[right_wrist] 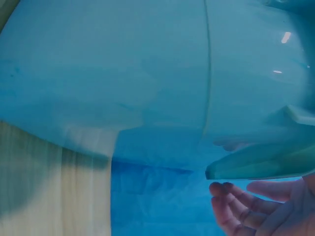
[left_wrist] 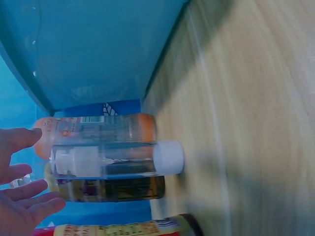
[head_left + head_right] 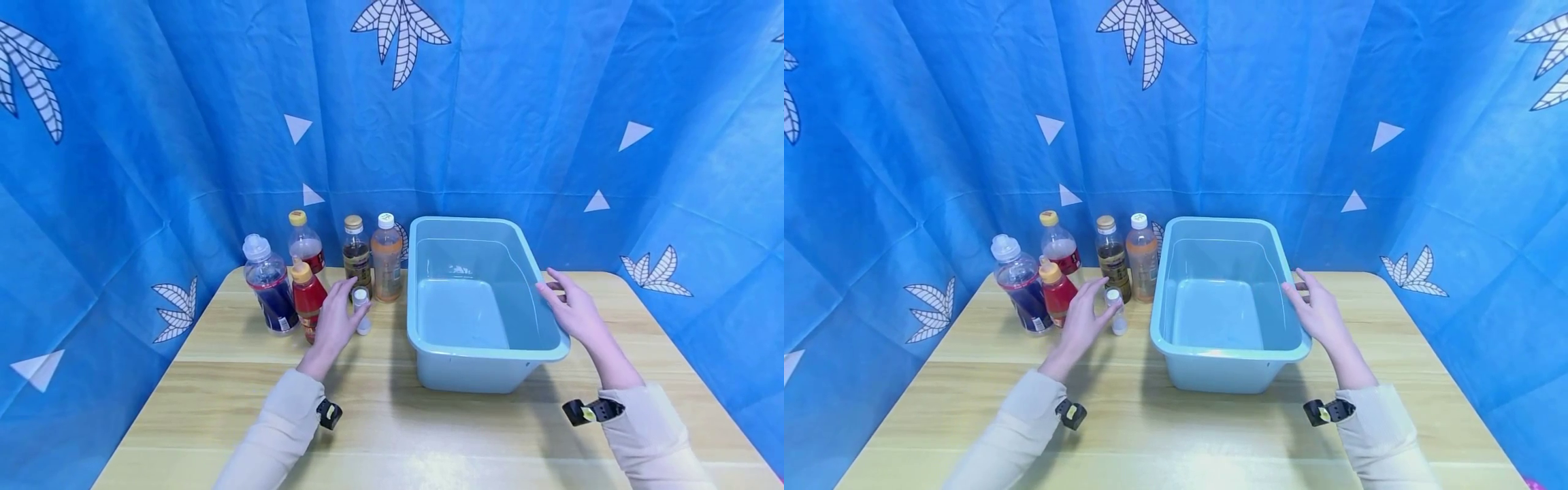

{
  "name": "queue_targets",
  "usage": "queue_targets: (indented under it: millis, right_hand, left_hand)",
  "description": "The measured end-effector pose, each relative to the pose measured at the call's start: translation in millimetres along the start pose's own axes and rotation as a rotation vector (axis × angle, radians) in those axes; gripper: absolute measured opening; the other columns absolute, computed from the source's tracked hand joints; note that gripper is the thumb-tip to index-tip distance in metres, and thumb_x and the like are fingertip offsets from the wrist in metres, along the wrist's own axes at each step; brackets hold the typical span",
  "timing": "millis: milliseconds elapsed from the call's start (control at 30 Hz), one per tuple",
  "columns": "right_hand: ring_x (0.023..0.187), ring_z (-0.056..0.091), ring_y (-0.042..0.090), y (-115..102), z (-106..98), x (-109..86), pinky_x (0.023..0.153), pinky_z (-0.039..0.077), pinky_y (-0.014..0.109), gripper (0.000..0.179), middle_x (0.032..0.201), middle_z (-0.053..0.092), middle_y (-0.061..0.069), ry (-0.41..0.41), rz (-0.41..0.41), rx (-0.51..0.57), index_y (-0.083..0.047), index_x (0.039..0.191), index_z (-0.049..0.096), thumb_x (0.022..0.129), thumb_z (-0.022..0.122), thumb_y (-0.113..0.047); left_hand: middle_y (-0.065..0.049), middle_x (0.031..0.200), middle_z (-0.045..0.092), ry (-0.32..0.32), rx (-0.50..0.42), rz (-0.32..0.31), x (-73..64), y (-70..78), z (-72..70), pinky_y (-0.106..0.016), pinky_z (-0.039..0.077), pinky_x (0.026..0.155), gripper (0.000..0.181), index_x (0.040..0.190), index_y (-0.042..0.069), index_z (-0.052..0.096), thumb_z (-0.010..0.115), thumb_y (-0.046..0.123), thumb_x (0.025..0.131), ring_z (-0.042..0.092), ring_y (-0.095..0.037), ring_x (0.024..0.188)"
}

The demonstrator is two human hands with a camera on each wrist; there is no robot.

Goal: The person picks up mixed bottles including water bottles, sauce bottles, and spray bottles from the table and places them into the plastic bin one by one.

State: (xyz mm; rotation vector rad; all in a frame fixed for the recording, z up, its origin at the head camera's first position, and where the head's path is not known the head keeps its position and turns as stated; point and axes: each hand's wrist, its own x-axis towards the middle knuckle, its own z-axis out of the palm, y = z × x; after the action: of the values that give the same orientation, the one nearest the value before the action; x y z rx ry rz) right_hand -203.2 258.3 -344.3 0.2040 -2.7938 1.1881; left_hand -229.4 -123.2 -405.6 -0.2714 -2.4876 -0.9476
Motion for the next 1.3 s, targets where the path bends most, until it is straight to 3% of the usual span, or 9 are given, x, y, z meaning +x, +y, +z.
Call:
queue_targets:
  millis: [267, 367, 500, 633, 900, 1067, 1300]
  right_hand:
    - [0.098, 0.051, 0.042, 12, 4, -2.0, 0.081, 0.044, 0.046, 0.055, 0.113, 0.049, 0.033, 0.05, 0.016, 0.089, 0.009, 0.133, 0.03, 0.095, 0.035, -0.031]
    - [0.097, 0.052, 0.038, 13, 5, -2.9, 0.076, 0.046, 0.033, 0.054, 0.113, 0.05, 0.032, 0.055, 0.045, 0.128, 0.006, 0.133, 0.031, 0.095, 0.035, -0.032]
    - [0.089, 0.056, 0.014, 15, 5, -3.9, 0.069, 0.044, 0.016, 0.054, 0.117, 0.049, 0.03, 0.064, 0.084, 0.17, 0.003, 0.134, 0.031, 0.095, 0.035, -0.034]
    - [0.078, 0.052, -0.005, 17, 6, -5.4, 0.066, 0.045, 0.014, 0.054, 0.115, 0.05, 0.027, 0.069, 0.114, 0.243, 0.002, 0.135, 0.031, 0.095, 0.037, -0.034]
    - [0.074, 0.06, 0.003, 21, 7, -4.4, 0.063, 0.05, 0.021, 0.056, 0.086, 0.058, -0.013, 0.035, 0.146, 0.499, 0.003, 0.136, 0.028, 0.093, 0.044, -0.029]
    - [0.073, 0.062, 0.006, 22, 7, -4.7, 0.061, 0.051, 0.022, 0.058, 0.084, 0.062, -0.012, -0.009, 0.175, 0.69, 0.001, 0.137, 0.025, 0.091, 0.049, -0.026]
    - [0.073, 0.063, 0.01, 22, 9, -6.2, 0.061, 0.052, 0.024, 0.059, 0.085, 0.064, -0.007, -0.026, 0.235, 0.839, -0.007, 0.139, 0.027, 0.09, 0.052, -0.025]
  left_hand:
    - [-0.02, 0.119, 0.05, -0.006, -0.049, -0.085, 2.4, -6.4, 7.1, -0.042, 0.038, 0.092, 0.054, 0.121, -0.003, 0.05, 0.071, 0.017, 0.076, 0.047, -0.032, 0.109]
    - [-0.02, 0.12, 0.05, -0.003, -0.066, -0.104, 2.3, -8.5, 9.9, -0.042, 0.037, 0.093, 0.053, 0.12, -0.003, 0.05, 0.071, 0.016, 0.075, 0.047, -0.032, 0.11]
    - [-0.02, 0.119, 0.05, -0.002, -0.078, -0.121, 1.5, -10.7, 13.0, -0.044, 0.038, 0.091, 0.055, 0.12, -0.002, 0.05, 0.072, 0.016, 0.074, 0.047, -0.033, 0.11]
    - [-0.021, 0.118, 0.051, -0.004, -0.083, -0.128, 0.8, -12.2, 15.3, -0.044, 0.041, 0.087, 0.055, 0.121, -0.002, 0.05, 0.072, 0.016, 0.074, 0.049, -0.034, 0.105]
    - [-0.021, 0.113, 0.052, 0.009, -0.123, -0.139, 1.2, -13.9, 17.8, -0.041, 0.045, 0.076, 0.053, 0.119, -0.003, 0.051, 0.073, 0.013, 0.073, 0.053, -0.033, 0.095]
    - [-0.021, 0.112, 0.053, 0.012, -0.158, -0.164, 1.2, -16.0, 19.6, -0.038, 0.049, 0.067, 0.051, 0.118, -0.004, 0.051, 0.072, 0.01, 0.073, 0.054, -0.033, 0.091]
    - [-0.023, 0.112, 0.052, 0.0, -0.2, -0.184, -0.1, -18.3, 22.8, -0.04, 0.05, 0.068, 0.051, 0.118, -0.006, 0.05, 0.071, 0.008, 0.074, 0.056, -0.035, 0.092]
